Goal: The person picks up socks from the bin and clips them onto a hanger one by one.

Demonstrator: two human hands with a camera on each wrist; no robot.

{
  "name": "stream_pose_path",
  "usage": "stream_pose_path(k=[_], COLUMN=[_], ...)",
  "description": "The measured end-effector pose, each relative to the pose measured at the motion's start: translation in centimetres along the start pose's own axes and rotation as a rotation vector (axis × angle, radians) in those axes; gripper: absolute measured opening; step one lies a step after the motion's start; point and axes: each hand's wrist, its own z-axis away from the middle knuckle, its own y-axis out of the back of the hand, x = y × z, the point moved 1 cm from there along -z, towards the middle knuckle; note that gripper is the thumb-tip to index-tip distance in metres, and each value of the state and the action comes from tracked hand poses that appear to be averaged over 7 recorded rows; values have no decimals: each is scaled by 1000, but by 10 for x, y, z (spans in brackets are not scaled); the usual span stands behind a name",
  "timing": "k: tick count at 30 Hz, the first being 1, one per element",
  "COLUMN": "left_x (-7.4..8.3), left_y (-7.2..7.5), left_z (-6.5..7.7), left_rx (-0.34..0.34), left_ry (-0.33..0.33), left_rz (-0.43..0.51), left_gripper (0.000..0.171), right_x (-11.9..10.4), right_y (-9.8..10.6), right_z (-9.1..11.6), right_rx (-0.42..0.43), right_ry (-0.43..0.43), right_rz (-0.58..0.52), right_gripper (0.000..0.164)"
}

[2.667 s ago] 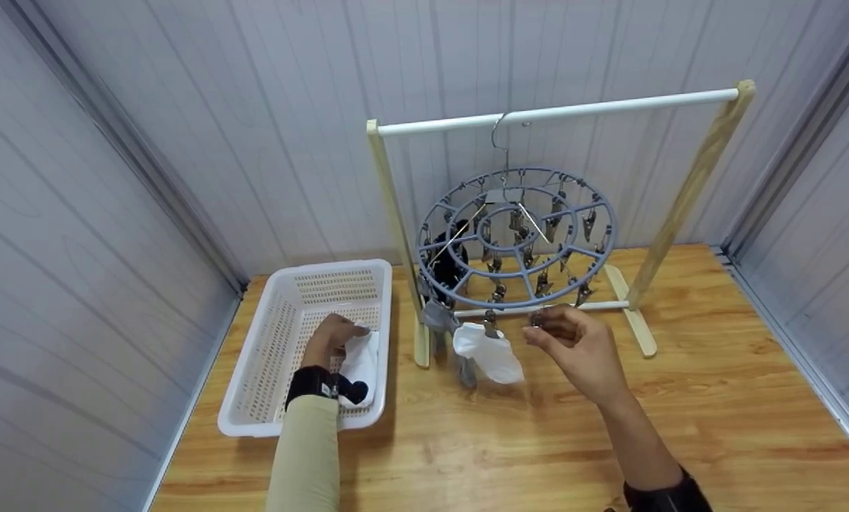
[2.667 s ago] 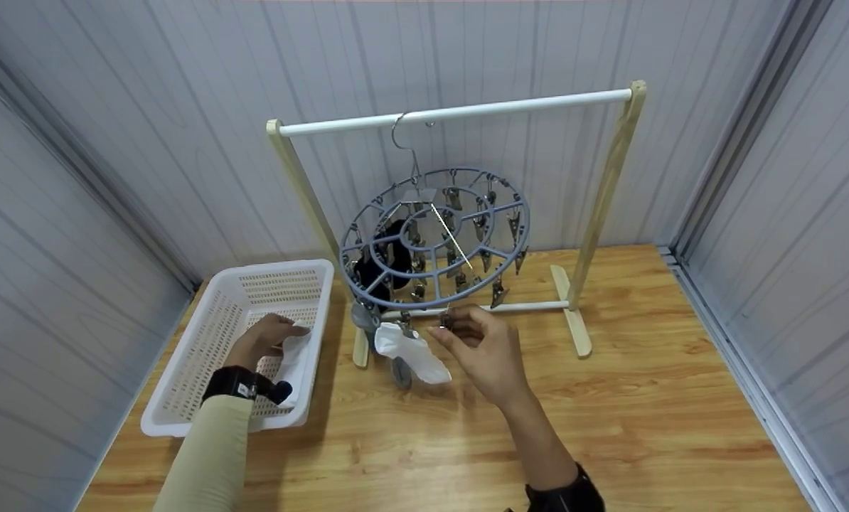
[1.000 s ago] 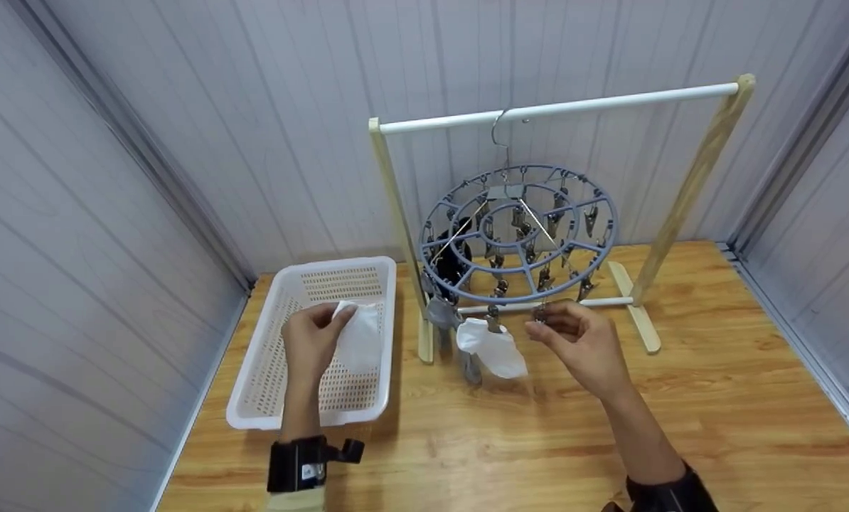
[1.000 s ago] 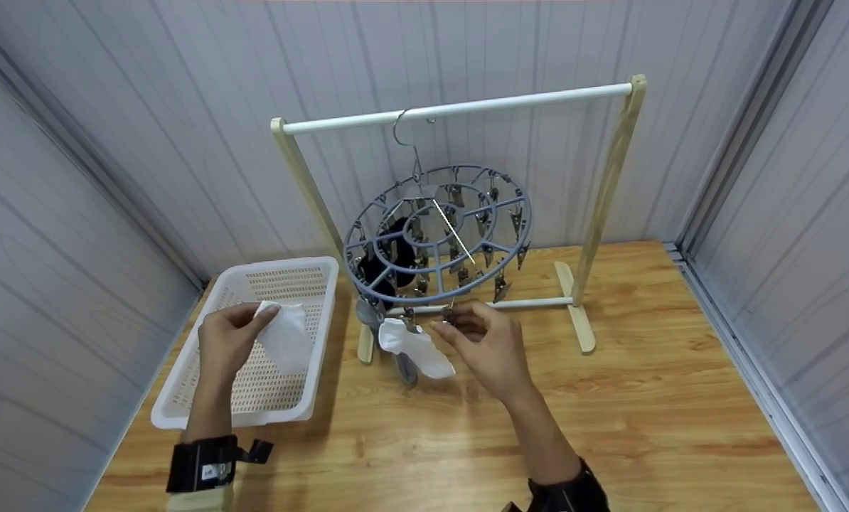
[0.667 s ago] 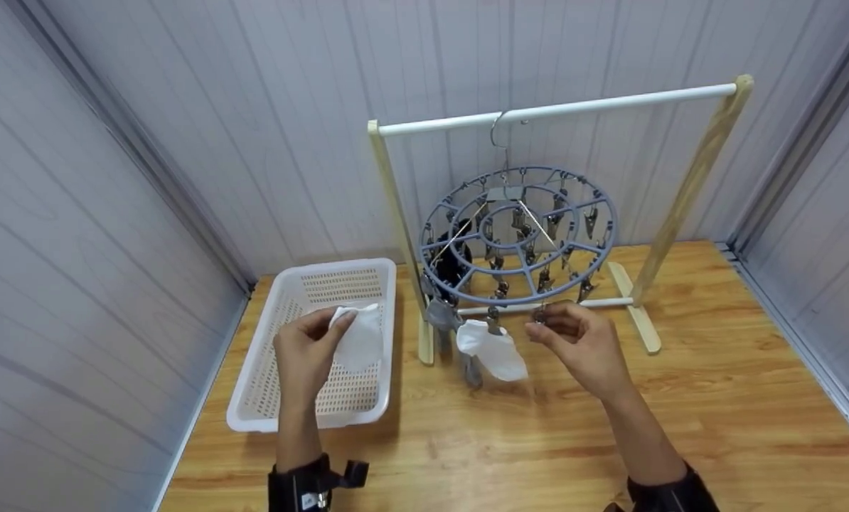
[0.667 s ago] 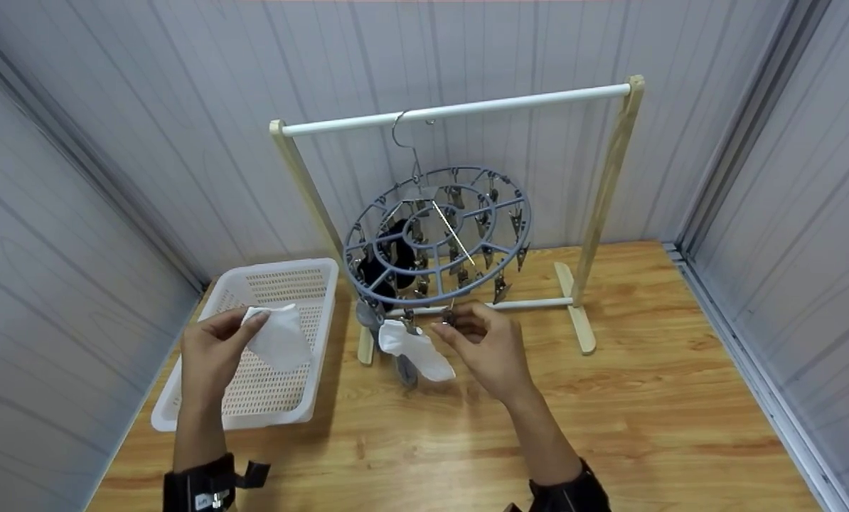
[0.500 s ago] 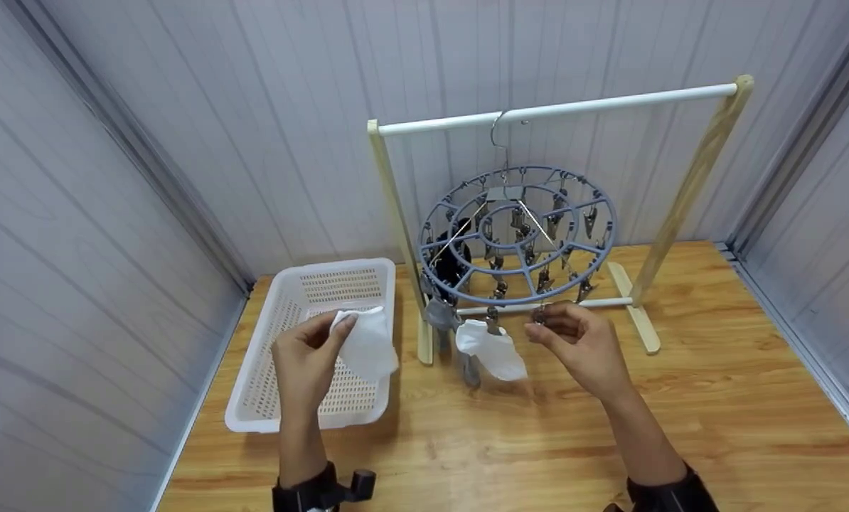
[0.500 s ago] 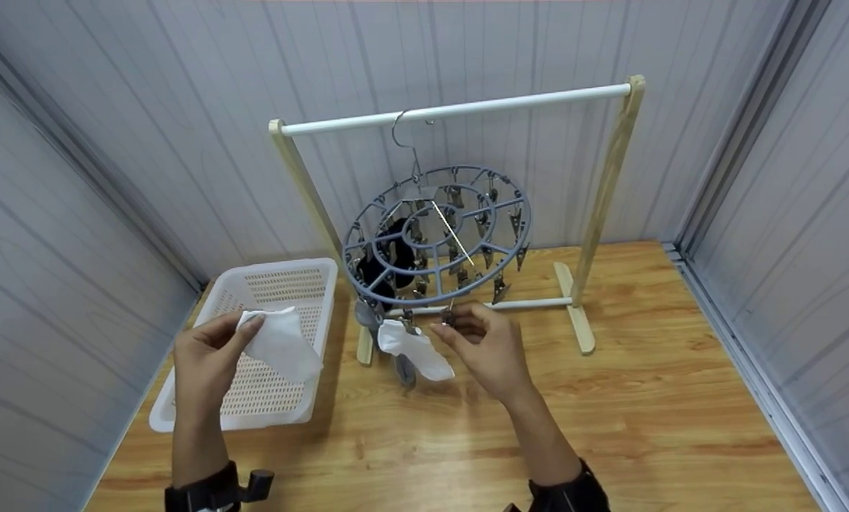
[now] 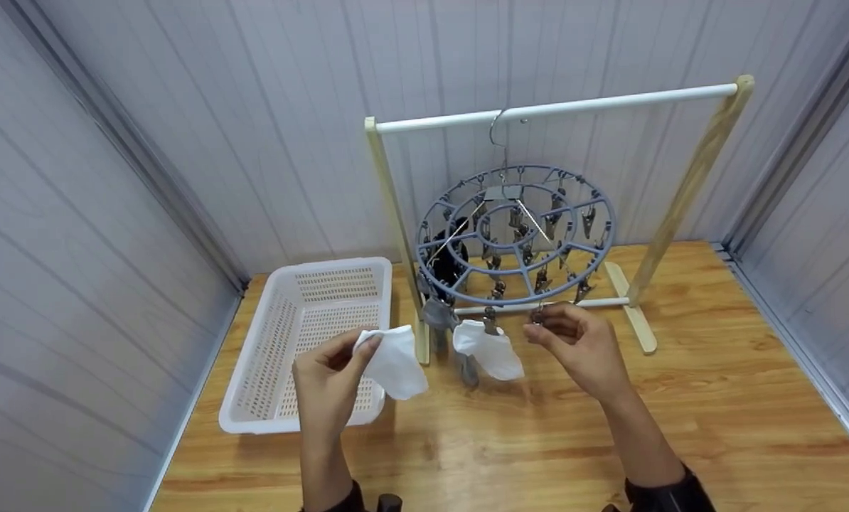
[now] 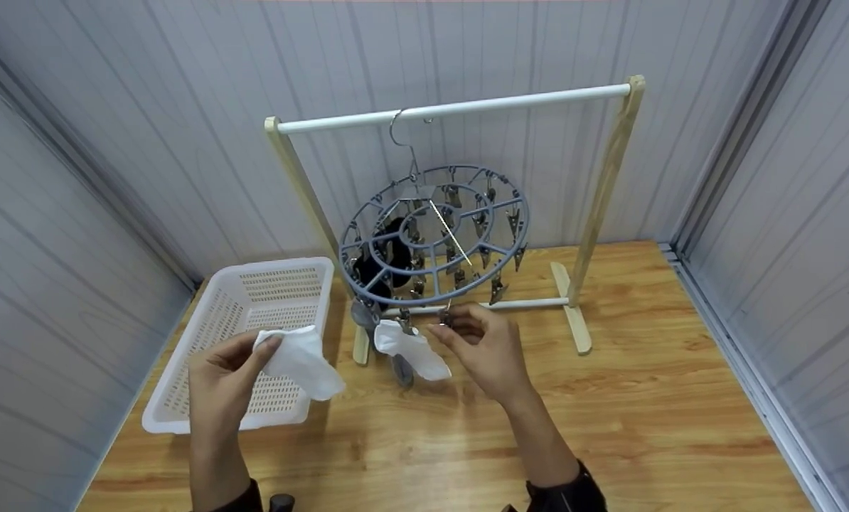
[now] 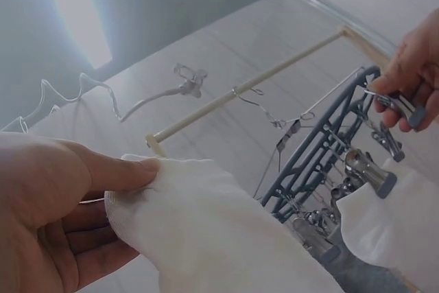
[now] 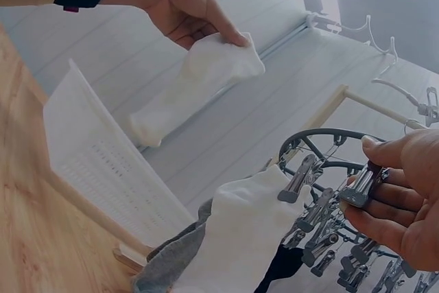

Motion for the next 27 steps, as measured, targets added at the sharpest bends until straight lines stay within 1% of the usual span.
stream_pose_path(k=[4, 9, 14, 20, 24, 27], left_x=[-5, -13, -21, -28, -29, -29], left_y=[-5, -12, -19, -30, -41, -50], left_z=[1, 3, 5, 6, 8, 9], left_rx=[-14, -48, -84, -117, -160, -204], left_ry=[24, 57, 74, 96, 119, 128], left_rz=[-5, -23, -12, 6, 18, 23], left_gripper=[10, 11, 12, 12, 13, 13], right_x=[-1, -2, -1, -1, -2, -4], right_y=[0, 0, 1, 2, 2, 2], right_z=[0, 0, 0, 1, 1, 2], right_rx=[3, 3, 0, 0, -2, 8], right_ry=[12, 23, 13, 23, 23, 18], right_rz=[-4, -5, 0, -1, -20, -28], right_gripper=[22, 21, 24, 23, 22, 21])
